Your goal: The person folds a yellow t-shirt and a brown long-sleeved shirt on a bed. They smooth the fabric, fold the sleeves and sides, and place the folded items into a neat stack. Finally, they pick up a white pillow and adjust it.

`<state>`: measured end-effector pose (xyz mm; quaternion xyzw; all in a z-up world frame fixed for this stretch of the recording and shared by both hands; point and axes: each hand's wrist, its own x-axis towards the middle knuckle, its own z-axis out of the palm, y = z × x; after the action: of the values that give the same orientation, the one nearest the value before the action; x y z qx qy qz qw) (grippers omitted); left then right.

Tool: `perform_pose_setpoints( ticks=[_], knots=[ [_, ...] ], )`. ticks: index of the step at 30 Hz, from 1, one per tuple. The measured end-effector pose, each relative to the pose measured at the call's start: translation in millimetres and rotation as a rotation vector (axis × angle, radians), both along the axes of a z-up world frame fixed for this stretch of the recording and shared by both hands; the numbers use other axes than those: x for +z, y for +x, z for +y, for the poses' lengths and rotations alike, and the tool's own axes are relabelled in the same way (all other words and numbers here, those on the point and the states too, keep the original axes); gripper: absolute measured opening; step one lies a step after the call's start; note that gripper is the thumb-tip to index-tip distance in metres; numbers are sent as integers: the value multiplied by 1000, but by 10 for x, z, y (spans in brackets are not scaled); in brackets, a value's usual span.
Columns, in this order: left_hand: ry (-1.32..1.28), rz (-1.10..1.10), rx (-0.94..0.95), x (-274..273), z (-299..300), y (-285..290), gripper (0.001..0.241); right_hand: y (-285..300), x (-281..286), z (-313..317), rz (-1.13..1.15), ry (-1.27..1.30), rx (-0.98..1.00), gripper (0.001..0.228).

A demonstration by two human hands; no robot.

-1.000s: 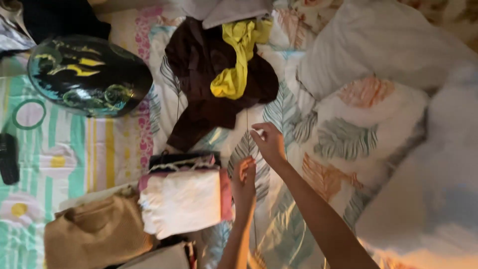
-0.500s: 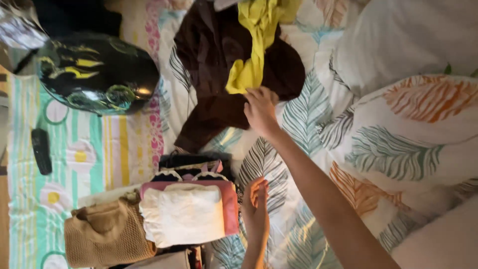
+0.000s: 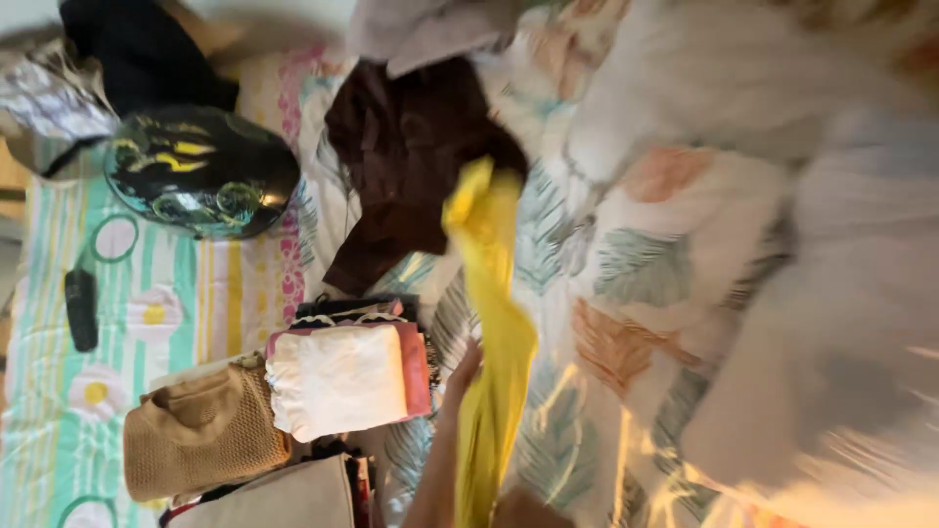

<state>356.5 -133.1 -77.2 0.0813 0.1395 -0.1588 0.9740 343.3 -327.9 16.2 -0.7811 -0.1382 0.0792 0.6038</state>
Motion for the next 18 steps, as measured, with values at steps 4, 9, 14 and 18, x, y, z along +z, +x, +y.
perform_pose_setpoints(
  ticks=[4, 9, 14, 18],
  knots=[
    [788, 194, -181, -1595, 204, -179, 52, -389, 417, -166, -169, -27, -51, 32],
    [1037, 8, -45, 1593, -386, -797, 45, -1014, 807, -100, -219, -73, -187, 57],
    [961, -172, -255, 2461, -414, -1720, 42, -1060, 568, -192, 384, 333, -69, 51],
    [1297, -696, -600, 2501, -104, -2152, 38, -1180, 1286, -209, 965, 875, -155, 50]
  ],
)
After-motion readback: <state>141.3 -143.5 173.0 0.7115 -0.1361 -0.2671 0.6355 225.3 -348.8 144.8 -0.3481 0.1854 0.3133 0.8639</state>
